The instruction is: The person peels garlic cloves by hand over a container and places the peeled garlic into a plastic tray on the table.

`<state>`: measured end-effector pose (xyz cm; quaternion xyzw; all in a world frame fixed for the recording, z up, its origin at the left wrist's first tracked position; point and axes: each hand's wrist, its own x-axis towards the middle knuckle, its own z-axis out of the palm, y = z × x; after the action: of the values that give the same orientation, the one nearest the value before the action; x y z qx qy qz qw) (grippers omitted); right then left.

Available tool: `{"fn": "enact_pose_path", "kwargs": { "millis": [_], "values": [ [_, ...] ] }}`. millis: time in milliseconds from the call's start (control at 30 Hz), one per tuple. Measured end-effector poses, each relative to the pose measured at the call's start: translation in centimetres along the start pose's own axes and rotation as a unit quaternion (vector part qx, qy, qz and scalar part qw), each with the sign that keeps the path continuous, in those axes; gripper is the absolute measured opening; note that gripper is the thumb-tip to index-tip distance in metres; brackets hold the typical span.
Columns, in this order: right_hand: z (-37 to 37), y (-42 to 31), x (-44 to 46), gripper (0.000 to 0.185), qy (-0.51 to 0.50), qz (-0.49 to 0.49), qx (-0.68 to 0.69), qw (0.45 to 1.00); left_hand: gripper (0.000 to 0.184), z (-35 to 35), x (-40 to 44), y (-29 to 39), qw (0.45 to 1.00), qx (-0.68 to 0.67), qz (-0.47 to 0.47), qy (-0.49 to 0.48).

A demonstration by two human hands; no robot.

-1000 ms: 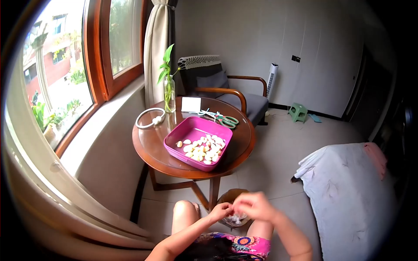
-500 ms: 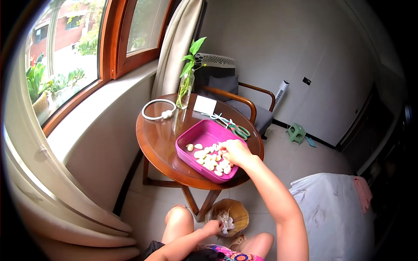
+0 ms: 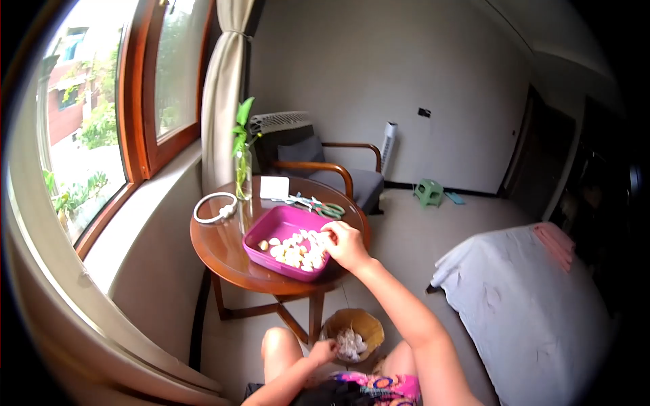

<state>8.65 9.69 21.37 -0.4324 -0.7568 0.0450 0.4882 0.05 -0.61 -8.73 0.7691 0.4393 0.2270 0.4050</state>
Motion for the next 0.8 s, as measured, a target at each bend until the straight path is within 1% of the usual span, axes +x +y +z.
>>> {"fn": "enact_pose_path", "kwargs": {
  "millis": [67, 100, 133, 167, 200, 233, 267, 300, 333, 367, 433, 467, 500, 533, 567, 600, 667, 700, 733, 767, 800],
  "values": [
    [-3.0, -1.2, -4.8, 0.009, 0.051, 0.045, 0.040, 0.997, 0.022, -0.8, -0.1, 0.8, 1.000, -0.029, -0.012, 0.000],
    [-4.1, -1.2, -7.7, 0.009, 0.050, 0.071, 0.045, 0.995, 0.020, -0.6, 0.2, 0.3, 0.998, -0.059, -0.009, 0.001],
    [-5.0, -1.0, -10.7, 0.009, 0.049, 0.099, 0.053, 0.992, 0.019, -0.1, 0.5, -0.5, 0.997, -0.069, 0.021, 0.039],
    [-5.6, -0.6, -13.7, 0.009, 0.042, 0.131, 0.082, 0.987, 0.020, -1.3, 0.0, 1.5, 0.993, -0.114, 0.009, 0.024],
    [-6.6, -0.8, -16.3, 0.010, 0.014, 0.184, 0.087, 0.979, 0.021, -0.8, 0.7, 1.5, 0.987, -0.152, 0.022, 0.038],
    [-7.4, -0.6, -18.6, 0.011, 0.004, 0.215, 0.099, 0.972, 0.020, -0.5, 1.3, 1.8, 0.986, -0.164, 0.024, 0.022],
    [-8.1, -0.4, -20.9, 0.011, -0.010, 0.246, 0.112, 0.963, 0.020, -0.6, 0.8, 3.1, 0.969, -0.244, 0.030, 0.010],
    [-8.6, 0.3, -22.6, 0.011, -0.009, 0.279, 0.146, 0.949, 0.021, -1.1, 0.7, 4.8, 0.965, -0.262, 0.007, -0.002],
    [-9.3, 0.5, -23.6, 0.011, -0.017, 0.317, 0.136, 0.938, 0.022, -1.7, 0.6, 6.1, 0.962, -0.272, -0.012, -0.014],
    [-9.8, 1.2, -24.7, 0.011, -0.007, 0.335, 0.156, 0.929, 0.022, -1.6, 0.7, 6.7, 0.950, -0.309, -0.013, -0.046],
    [-9.8, 2.8, -26.5, 0.011, 0.011, 0.349, 0.172, 0.921, 0.025, -1.5, 1.5, 8.5, 0.918, -0.380, -0.012, -0.110],
    [-9.3, 3.4, -27.4, 0.011, 0.016, 0.349, 0.168, 0.922, 0.033, -1.6, 1.0, 9.9, 0.873, -0.445, -0.039, -0.193],
    [-8.4, 4.2, -28.3, 0.012, 0.022, 0.348, 0.163, 0.923, 0.037, -1.6, 0.9, 11.1, 0.831, -0.497, -0.052, -0.245],
    [-7.7, 4.5, -29.0, 0.011, -0.018, 0.349, 0.137, 0.927, 0.041, -0.9, 0.9, 11.8, 0.780, -0.548, -0.069, -0.295],
    [-7.1, 4.5, -29.4, 0.012, -0.046, 0.291, 0.038, 0.955, 0.043, 0.2, 1.0, 11.6, 0.764, -0.552, -0.084, -0.322],
    [-6.7, 4.0, -29.2, 0.014, -0.075, 0.231, -0.064, 0.968, 0.038, 1.5, 1.2, 11.7, 0.801, -0.524, -0.109, -0.268],
    [-7.1, 2.4, -30.0, 0.022, -0.081, 0.298, -0.085, 0.947, 0.034, 3.5, 1.8, 9.8, 0.819, -0.486, -0.116, -0.283],
    [-7.6, 2.1, -31.4, 0.026, -0.009, 0.306, -0.017, 0.952, 0.031, 3.9, 1.8, 9.1, 0.777, -0.527, -0.144, -0.312],
    [-9.6, 0.7, -32.6, 0.027, 0.058, 0.298, -0.041, 0.952, 0.031, 4.1, 1.7, 9.3, 0.785, -0.506, -0.188, -0.305],
    [-11.6, 0.1, -36.2, 0.023, 0.093, 0.303, -0.142, 0.938, 0.031, 4.5, 1.8, 8.7, 0.793, -0.485, -0.226, -0.290],
    [-12.5, -1.1, -40.3, 0.019, 0.176, 0.379, -0.191, 0.888, 0.031, 4.8, 2.1, 8.2, 0.802, -0.464, -0.259, -0.272]
  ]
}}
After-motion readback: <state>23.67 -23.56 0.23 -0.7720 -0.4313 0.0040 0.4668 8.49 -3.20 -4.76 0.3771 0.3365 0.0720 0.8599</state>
